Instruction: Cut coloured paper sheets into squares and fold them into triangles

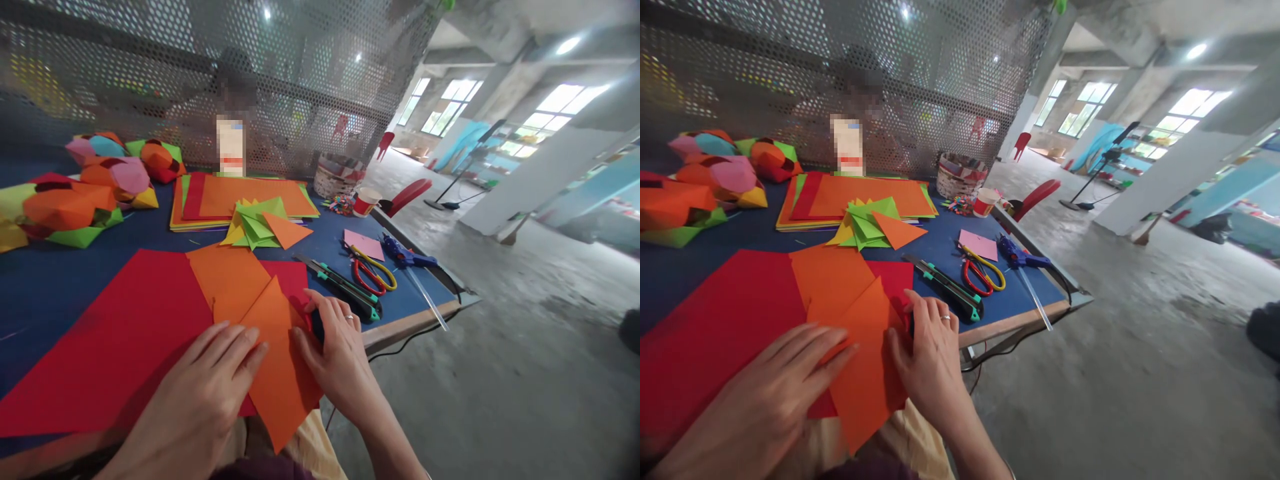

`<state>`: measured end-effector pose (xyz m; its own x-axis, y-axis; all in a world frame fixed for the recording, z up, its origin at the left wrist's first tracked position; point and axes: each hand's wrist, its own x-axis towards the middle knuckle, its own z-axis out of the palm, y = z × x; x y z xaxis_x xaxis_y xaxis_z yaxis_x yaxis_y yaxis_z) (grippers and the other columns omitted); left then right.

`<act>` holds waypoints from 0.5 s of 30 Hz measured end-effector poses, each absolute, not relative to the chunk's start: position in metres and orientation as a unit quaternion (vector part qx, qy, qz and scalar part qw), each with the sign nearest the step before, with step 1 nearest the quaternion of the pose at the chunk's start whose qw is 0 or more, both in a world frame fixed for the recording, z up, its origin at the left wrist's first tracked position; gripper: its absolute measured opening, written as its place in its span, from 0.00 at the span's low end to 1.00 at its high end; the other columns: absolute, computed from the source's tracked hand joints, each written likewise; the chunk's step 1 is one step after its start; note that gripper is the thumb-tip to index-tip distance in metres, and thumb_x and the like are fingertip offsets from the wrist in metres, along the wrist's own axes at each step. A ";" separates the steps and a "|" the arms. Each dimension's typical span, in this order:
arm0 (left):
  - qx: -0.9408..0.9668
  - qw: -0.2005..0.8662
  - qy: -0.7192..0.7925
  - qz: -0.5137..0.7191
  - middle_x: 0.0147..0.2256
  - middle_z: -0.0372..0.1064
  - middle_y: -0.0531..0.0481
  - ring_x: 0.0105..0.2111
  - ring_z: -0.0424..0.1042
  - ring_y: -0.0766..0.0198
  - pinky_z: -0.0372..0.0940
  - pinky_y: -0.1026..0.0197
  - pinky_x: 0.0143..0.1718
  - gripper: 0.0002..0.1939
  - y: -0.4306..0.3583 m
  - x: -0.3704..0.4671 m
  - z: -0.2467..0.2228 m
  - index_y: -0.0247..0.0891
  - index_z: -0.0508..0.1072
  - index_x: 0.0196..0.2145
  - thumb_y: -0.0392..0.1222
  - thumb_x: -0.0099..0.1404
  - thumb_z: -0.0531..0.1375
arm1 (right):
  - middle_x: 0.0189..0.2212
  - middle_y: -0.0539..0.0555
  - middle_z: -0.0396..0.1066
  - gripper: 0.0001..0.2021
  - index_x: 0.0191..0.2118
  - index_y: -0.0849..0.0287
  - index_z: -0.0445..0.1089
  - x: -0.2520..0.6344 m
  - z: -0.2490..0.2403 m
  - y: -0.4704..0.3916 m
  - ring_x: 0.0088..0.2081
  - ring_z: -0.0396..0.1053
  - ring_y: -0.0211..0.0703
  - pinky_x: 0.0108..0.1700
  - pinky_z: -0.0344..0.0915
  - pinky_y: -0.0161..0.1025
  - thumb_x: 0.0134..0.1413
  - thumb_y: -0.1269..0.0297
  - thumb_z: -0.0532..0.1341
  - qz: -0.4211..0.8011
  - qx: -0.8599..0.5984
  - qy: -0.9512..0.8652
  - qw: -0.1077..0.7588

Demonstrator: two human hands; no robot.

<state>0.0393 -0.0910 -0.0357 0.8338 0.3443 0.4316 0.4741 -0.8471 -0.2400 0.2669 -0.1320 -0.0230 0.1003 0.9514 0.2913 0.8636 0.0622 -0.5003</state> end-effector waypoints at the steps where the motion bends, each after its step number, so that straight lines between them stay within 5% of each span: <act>1: -0.941 0.174 -0.216 -0.192 0.52 0.76 0.44 0.52 0.71 0.52 0.62 0.50 0.59 0.27 -0.091 0.035 -0.035 0.35 0.75 0.54 0.30 0.59 0.50 | 0.49 0.57 0.72 0.20 0.61 0.56 0.61 0.267 -0.023 -0.132 0.53 0.66 0.55 0.53 0.62 0.53 0.65 0.67 0.59 0.076 -0.681 -0.666 0.295; 9: -0.922 0.136 -0.259 -0.254 0.52 0.77 0.48 0.55 0.68 0.53 0.51 0.52 0.67 0.26 -0.096 0.004 -0.043 0.38 0.76 0.51 0.29 0.60 0.49 | 0.49 0.56 0.72 0.20 0.61 0.55 0.62 0.268 -0.024 -0.131 0.53 0.66 0.54 0.54 0.60 0.53 0.65 0.66 0.59 0.078 -0.685 -0.664 0.289; 15: -0.921 0.159 -0.234 -0.268 0.55 0.76 0.48 0.55 0.72 0.53 0.56 0.51 0.65 0.32 -0.088 -0.024 -0.057 0.41 0.69 0.60 0.32 0.59 0.50 | 0.49 0.57 0.72 0.20 0.61 0.55 0.62 0.268 -0.026 -0.131 0.54 0.66 0.54 0.53 0.60 0.54 0.65 0.66 0.59 0.072 -0.686 -0.665 0.287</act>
